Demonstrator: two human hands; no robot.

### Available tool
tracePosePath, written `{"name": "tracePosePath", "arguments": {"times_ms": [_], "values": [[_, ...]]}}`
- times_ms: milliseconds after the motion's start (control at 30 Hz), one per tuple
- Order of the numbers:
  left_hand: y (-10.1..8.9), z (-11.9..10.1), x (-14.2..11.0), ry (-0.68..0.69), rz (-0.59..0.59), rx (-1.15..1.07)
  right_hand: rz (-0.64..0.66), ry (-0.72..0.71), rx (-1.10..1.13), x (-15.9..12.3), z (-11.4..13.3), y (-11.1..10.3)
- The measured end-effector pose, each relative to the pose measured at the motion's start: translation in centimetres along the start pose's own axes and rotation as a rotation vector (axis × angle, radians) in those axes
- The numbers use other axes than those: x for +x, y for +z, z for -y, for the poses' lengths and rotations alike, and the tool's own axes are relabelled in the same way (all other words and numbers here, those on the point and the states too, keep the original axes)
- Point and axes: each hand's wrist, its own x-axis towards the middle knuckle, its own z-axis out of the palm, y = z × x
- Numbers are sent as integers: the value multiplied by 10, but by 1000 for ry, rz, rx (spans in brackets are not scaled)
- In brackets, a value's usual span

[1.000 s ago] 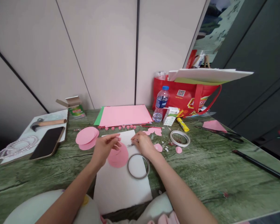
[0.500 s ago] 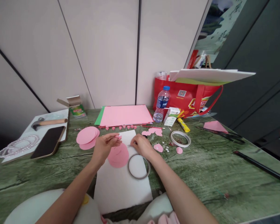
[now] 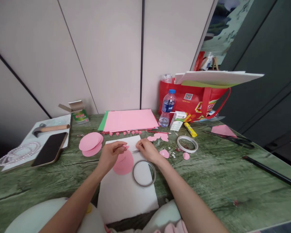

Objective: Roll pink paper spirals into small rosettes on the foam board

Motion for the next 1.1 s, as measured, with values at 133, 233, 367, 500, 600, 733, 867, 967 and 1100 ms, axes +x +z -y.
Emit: {"name": "tracePosePath", "arguments": {"times_ms": [133, 233, 367, 500, 600, 733, 867, 967, 1100], "values": [[0, -2, 0, 27, 45, 107, -5, -83, 291, -6, 16, -11], [1, -4, -1, 60, 70, 163, 39, -103, 371, -12, 30, -15], [2, -6, -3, 123, 117, 152, 63, -97, 324, -15, 36, -13], [3, -9, -4, 146, 147, 99, 86, -58, 290, -14, 34, -12], [3, -11, -4, 150, 154, 85, 111, -28, 316, -14, 32, -12], [2, -13, -4, 156, 161, 82, 124, -1, 380, -14, 32, -12], [2, -13, -5, 173, 160, 70, 138, 27, 486, -14, 33, -12], [2, -13, -5, 175, 158, 68, 152, 50, 550, -14, 33, -12], [2, -13, -5, 164, 162, 51, 154, 53, 586, -14, 30, -12]]}}
